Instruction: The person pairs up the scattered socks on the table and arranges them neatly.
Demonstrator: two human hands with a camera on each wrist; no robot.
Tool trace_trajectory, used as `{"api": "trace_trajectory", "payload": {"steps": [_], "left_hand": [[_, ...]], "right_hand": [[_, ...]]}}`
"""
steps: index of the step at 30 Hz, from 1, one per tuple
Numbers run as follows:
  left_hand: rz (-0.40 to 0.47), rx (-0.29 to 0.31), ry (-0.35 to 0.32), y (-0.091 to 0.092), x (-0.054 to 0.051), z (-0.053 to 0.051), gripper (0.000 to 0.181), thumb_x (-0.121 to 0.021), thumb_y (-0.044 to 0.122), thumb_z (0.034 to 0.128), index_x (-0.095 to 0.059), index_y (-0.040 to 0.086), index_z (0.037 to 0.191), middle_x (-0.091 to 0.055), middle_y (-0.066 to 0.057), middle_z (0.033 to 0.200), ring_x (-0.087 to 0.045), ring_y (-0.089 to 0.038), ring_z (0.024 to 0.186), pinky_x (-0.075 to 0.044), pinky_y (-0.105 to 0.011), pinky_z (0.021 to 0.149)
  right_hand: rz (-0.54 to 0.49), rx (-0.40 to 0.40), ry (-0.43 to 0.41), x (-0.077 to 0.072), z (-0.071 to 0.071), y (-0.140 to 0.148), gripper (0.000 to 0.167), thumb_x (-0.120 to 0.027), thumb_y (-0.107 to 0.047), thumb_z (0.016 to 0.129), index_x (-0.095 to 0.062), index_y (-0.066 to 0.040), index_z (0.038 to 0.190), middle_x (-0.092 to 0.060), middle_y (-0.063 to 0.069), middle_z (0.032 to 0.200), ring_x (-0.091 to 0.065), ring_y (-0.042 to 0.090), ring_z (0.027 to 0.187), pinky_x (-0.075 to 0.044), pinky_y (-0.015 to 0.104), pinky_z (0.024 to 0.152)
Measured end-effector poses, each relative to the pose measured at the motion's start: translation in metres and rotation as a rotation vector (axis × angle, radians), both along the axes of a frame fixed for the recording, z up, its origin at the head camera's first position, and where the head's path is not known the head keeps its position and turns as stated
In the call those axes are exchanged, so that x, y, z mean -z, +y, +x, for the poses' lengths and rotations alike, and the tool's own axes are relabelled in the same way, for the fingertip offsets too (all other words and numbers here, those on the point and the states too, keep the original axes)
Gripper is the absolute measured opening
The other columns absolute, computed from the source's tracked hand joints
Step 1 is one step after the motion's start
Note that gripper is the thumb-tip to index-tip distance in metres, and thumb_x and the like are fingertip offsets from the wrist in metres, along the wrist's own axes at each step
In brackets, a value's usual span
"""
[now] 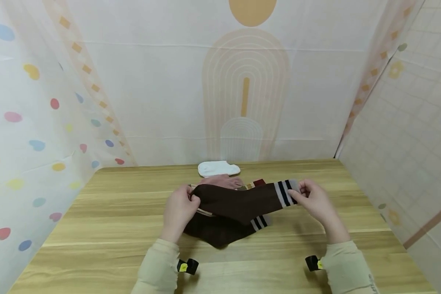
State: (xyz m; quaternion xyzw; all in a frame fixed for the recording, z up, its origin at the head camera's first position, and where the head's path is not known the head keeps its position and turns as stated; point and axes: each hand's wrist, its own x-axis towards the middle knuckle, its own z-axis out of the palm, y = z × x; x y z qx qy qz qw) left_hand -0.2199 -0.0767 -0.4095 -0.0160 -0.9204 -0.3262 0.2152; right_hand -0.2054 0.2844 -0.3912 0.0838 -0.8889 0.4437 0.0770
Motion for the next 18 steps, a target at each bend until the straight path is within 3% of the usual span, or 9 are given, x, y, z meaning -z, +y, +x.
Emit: {"api": "trace_trajectory", "payload": {"steps": [4, 8, 15, 18], "left_hand": [[-0.007, -0.001, -0.044, -0.016, 0.001, 0.002, 0.004, -0.059, 0.005, 0.0754, -0.061, 0.007, 0.072, -0.060, -0.005, 0.068, -0.055, -0.024, 0.059, -0.047, -0.039, 0.054], [0.006, 0.035, -0.119, -0.031, 0.001, 0.004, 0.006, -0.057, 0.003, 0.0739, -0.062, 0.006, 0.076, -0.060, -0.003, 0.070, -0.053, -0.019, 0.061, -0.047, -0.035, 0.057], [0.192, 0.147, -0.332, -0.054, -0.001, 0.005, 0.008, -0.055, -0.001, 0.0796, -0.061, 0.000, 0.086, -0.063, -0.005, 0.070, -0.065, -0.015, 0.056, -0.055, -0.030, 0.054], [0.216, 0.173, -0.396, -0.063, 0.000, 0.006, 0.009, -0.055, -0.002, 0.0812, -0.061, -0.001, 0.088, -0.063, -0.007, 0.074, -0.066, -0.015, 0.058, -0.056, -0.030, 0.054]], "right_hand": [[0.002, -0.023, -0.047, 0.006, -0.001, -0.008, 0.026, -0.067, -0.023, 0.097, -0.050, -0.003, 0.091, -0.050, 0.003, 0.071, -0.046, 0.013, 0.061, -0.038, 0.026, 0.052], [-0.002, -0.051, -0.069, 0.011, -0.001, -0.016, 0.025, -0.068, -0.022, 0.096, -0.051, -0.004, 0.090, -0.052, 0.003, 0.070, -0.050, 0.015, 0.061, -0.039, 0.026, 0.052], [-0.038, -0.127, -0.072, 0.020, -0.003, -0.029, 0.024, -0.069, -0.015, 0.094, -0.050, -0.004, 0.085, -0.048, 0.003, 0.069, -0.053, 0.016, 0.061, -0.047, 0.029, 0.054], [-0.045, -0.156, -0.087, 0.026, -0.004, -0.034, 0.023, -0.068, -0.013, 0.095, -0.050, -0.004, 0.085, -0.048, 0.002, 0.070, -0.056, 0.018, 0.062, -0.050, 0.030, 0.056]]}}
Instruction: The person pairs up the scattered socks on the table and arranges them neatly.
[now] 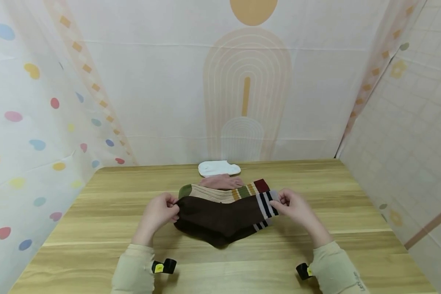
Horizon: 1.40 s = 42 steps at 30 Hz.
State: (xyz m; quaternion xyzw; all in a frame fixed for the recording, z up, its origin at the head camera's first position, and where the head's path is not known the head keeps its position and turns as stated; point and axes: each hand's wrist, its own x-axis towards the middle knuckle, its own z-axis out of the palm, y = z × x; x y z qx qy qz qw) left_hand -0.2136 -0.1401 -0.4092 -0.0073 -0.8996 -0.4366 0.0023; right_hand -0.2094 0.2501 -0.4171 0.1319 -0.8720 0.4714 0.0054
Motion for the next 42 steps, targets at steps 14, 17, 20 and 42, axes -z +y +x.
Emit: {"api": "trace_trajectory", "payload": {"steps": [14, 17, 20, 42], "left_hand": [[-0.021, 0.049, -0.124, -0.021, 0.009, -0.002, 0.011, -0.058, -0.006, 0.0801, -0.057, 0.001, 0.072, -0.064, -0.008, 0.067, -0.068, -0.023, 0.058, -0.058, -0.036, 0.058], [-0.012, 0.047, -0.147, -0.021, 0.016, -0.004, 0.013, -0.058, -0.007, 0.0814, -0.054, 0.001, 0.071, -0.063, -0.010, 0.070, -0.067, -0.021, 0.057, -0.058, -0.034, 0.055], [-0.008, 0.045, -0.167, -0.022, 0.021, -0.006, 0.014, -0.057, -0.006, 0.0820, -0.053, 0.002, 0.072, -0.062, -0.011, 0.070, -0.066, -0.020, 0.056, -0.058, -0.032, 0.054], [0.052, 0.044, -0.222, -0.023, 0.029, -0.007, 0.005, -0.056, -0.005, 0.0809, -0.056, -0.003, 0.077, -0.062, -0.012, 0.071, -0.066, -0.020, 0.056, -0.058, -0.032, 0.054]], "right_hand": [[0.048, -0.102, -0.122, 0.022, -0.007, -0.013, 0.024, -0.063, -0.016, 0.098, -0.048, -0.005, 0.083, -0.052, 0.002, 0.068, -0.055, 0.018, 0.061, -0.050, 0.029, 0.055], [0.049, -0.119, -0.135, 0.027, -0.009, -0.013, 0.027, -0.063, -0.015, 0.098, -0.045, -0.005, 0.081, -0.050, 0.002, 0.066, -0.057, 0.019, 0.061, -0.051, 0.030, 0.055], [0.056, -0.122, -0.134, 0.029, -0.009, -0.014, 0.027, -0.063, -0.014, 0.098, -0.044, -0.005, 0.081, -0.049, 0.002, 0.065, -0.057, 0.020, 0.061, -0.052, 0.031, 0.055], [0.085, -0.125, -0.194, 0.027, -0.006, -0.014, 0.033, -0.063, -0.016, 0.098, -0.040, -0.009, 0.075, -0.048, 0.001, 0.063, -0.056, 0.016, 0.057, -0.055, 0.030, 0.052]]}}
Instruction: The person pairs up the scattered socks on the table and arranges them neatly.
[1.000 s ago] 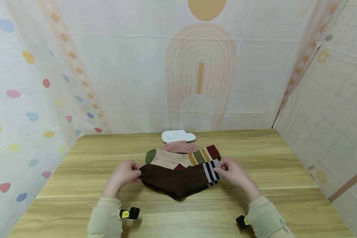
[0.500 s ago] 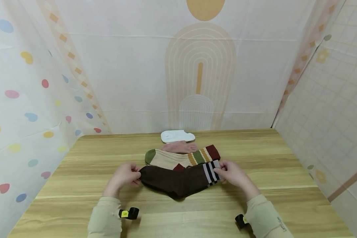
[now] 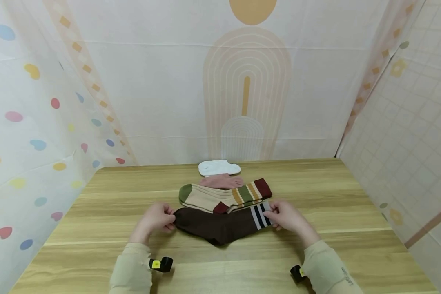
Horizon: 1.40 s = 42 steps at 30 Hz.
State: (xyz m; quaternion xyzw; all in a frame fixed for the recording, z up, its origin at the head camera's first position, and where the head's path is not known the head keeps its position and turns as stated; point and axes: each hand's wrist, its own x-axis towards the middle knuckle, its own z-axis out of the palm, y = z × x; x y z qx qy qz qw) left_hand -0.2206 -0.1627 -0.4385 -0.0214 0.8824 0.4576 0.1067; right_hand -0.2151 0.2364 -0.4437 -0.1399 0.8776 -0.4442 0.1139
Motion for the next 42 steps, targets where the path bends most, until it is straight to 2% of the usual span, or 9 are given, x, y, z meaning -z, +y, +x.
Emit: {"api": "trace_trajectory", "payload": {"steps": [7, 17, 20, 24, 26, 28, 34, 38, 42], "left_hand": [[-0.055, -0.011, 0.042, 0.002, 0.012, -0.004, 0.004, -0.057, -0.004, 0.0828, -0.057, -0.002, 0.079, -0.061, -0.011, 0.074, -0.064, -0.018, 0.056, -0.057, -0.031, 0.053], [-0.260, 0.014, 0.121, 0.002, 0.008, -0.002, 0.010, -0.066, 0.008, 0.0911, -0.063, 0.004, 0.082, -0.063, -0.003, 0.070, -0.063, -0.015, 0.056, -0.053, -0.033, 0.056], [-0.341, -0.003, 0.196, 0.003, 0.003, -0.001, 0.010, -0.068, 0.012, 0.0897, -0.065, 0.005, 0.083, -0.064, -0.002, 0.074, -0.062, -0.016, 0.063, -0.051, -0.037, 0.061], [-0.382, -0.019, 0.417, 0.019, -0.007, 0.003, 0.004, -0.068, 0.008, 0.0837, -0.067, 0.005, 0.085, -0.064, -0.003, 0.078, -0.059, -0.020, 0.070, -0.051, -0.041, 0.065], [-0.344, 0.044, 0.528, 0.034, -0.012, 0.006, 0.003, -0.069, 0.004, 0.0820, -0.067, 0.004, 0.085, -0.064, -0.004, 0.078, -0.060, -0.020, 0.071, -0.052, -0.040, 0.066], [-0.301, 0.172, 0.597, 0.051, -0.016, 0.009, 0.004, -0.072, 0.004, 0.0819, -0.068, 0.005, 0.084, -0.064, -0.002, 0.078, -0.061, -0.019, 0.073, -0.052, -0.037, 0.068], [-0.294, 0.560, 0.580, 0.092, -0.021, 0.020, 0.009, -0.077, 0.009, 0.0839, -0.068, 0.010, 0.085, -0.065, 0.002, 0.081, -0.060, -0.011, 0.075, -0.052, -0.027, 0.071], [-0.421, 0.677, 0.584, 0.106, -0.012, 0.025, 0.013, -0.079, 0.013, 0.0825, -0.067, 0.016, 0.080, -0.059, 0.009, 0.077, -0.056, -0.007, 0.073, -0.049, -0.023, 0.069], [-0.523, 0.719, 0.565, 0.110, -0.004, 0.029, 0.017, -0.080, 0.014, 0.0811, -0.064, 0.018, 0.077, -0.056, 0.010, 0.075, -0.054, -0.007, 0.071, -0.048, -0.022, 0.067]], "right_hand": [[0.061, -0.011, 0.033, 0.006, -0.007, -0.002, 0.033, -0.062, -0.013, 0.098, -0.040, -0.009, 0.074, -0.047, 0.000, 0.062, -0.052, 0.015, 0.057, -0.052, 0.030, 0.052], [0.251, 0.009, 0.155, 0.006, -0.009, -0.008, 0.029, -0.066, -0.016, 0.095, -0.047, -0.011, 0.074, -0.047, -0.004, 0.060, -0.052, 0.011, 0.053, -0.045, 0.029, 0.051], [0.268, 0.018, 0.170, 0.002, -0.008, -0.008, 0.020, -0.066, -0.017, 0.095, -0.056, -0.006, 0.081, -0.053, -0.003, 0.067, -0.052, 0.011, 0.059, -0.046, 0.030, 0.056], [0.269, 0.060, 0.179, -0.005, -0.008, -0.007, 0.013, -0.065, -0.014, 0.095, -0.062, -0.002, 0.091, -0.057, -0.001, 0.074, -0.050, 0.013, 0.062, -0.045, 0.031, 0.057], [0.271, 0.072, 0.198, -0.007, -0.009, -0.006, 0.010, -0.065, -0.013, 0.095, -0.062, -0.004, 0.091, -0.057, -0.001, 0.073, -0.050, 0.013, 0.062, -0.045, 0.031, 0.057], [0.281, 0.065, 0.238, -0.009, -0.009, -0.007, 0.009, -0.065, -0.012, 0.094, -0.062, -0.007, 0.088, -0.057, -0.003, 0.072, -0.049, 0.011, 0.062, -0.044, 0.031, 0.058], [0.255, -0.030, 0.304, -0.009, -0.009, -0.013, 0.006, -0.069, -0.012, 0.092, -0.065, -0.008, 0.089, -0.059, -0.006, 0.075, -0.051, 0.006, 0.065, -0.046, 0.028, 0.061], [0.248, -0.091, 0.313, -0.007, -0.009, -0.017, 0.006, -0.070, -0.012, 0.091, -0.065, -0.009, 0.090, -0.059, -0.008, 0.077, -0.049, 0.004, 0.066, -0.045, 0.026, 0.060], [0.241, -0.143, 0.302, -0.003, -0.011, -0.017, 0.007, -0.070, -0.011, 0.091, -0.065, -0.007, 0.092, -0.057, -0.008, 0.075, -0.048, 0.003, 0.065, -0.044, 0.025, 0.059]]}}
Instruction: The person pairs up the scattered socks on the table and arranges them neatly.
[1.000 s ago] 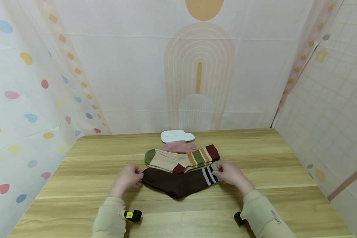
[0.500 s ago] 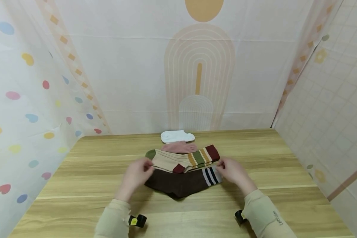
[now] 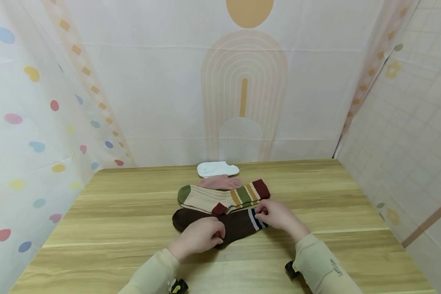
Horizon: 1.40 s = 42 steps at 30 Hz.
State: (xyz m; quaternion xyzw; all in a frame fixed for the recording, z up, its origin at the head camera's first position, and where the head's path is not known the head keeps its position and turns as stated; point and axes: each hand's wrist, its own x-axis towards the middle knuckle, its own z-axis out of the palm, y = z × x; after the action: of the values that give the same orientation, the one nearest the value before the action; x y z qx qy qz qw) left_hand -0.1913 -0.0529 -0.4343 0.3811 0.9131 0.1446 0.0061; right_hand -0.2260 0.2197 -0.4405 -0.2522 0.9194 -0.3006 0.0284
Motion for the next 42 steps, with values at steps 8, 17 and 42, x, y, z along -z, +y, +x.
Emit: {"api": "trace_trajectory", "payload": {"steps": [8, 17, 42], "left_hand": [[0.016, -0.025, -0.050, 0.000, 0.008, 0.002, 0.028, -0.082, 0.011, 0.0794, -0.054, 0.015, 0.080, -0.053, 0.008, 0.072, -0.054, -0.008, 0.069, -0.047, -0.024, 0.066], [0.002, 0.014, -0.036, -0.004, 0.009, 0.002, 0.022, -0.082, 0.016, 0.0812, -0.061, 0.015, 0.087, -0.053, 0.008, 0.074, -0.052, -0.007, 0.071, -0.047, -0.023, 0.067], [0.080, -0.301, 0.047, -0.060, 0.006, 0.000, 0.017, -0.079, 0.013, 0.0814, -0.066, 0.002, 0.086, -0.056, -0.011, 0.086, -0.057, -0.030, 0.080, -0.050, -0.046, 0.074]], "right_hand": [[0.017, -0.007, -0.048, 0.003, -0.004, 0.001, 0.009, -0.069, -0.012, 0.092, -0.065, -0.005, 0.096, -0.054, -0.008, 0.074, -0.046, 0.005, 0.063, -0.043, 0.025, 0.059], [0.012, -0.047, -0.041, 0.004, -0.004, 0.001, 0.011, -0.069, -0.013, 0.092, -0.066, -0.004, 0.098, -0.057, -0.007, 0.077, -0.049, 0.004, 0.066, -0.045, 0.026, 0.060], [0.013, -0.133, 0.089, 0.003, 0.005, 0.006, 0.008, -0.071, -0.010, 0.091, -0.069, -0.006, 0.097, -0.065, -0.005, 0.089, -0.060, 0.006, 0.080, -0.053, 0.028, 0.070]]}}
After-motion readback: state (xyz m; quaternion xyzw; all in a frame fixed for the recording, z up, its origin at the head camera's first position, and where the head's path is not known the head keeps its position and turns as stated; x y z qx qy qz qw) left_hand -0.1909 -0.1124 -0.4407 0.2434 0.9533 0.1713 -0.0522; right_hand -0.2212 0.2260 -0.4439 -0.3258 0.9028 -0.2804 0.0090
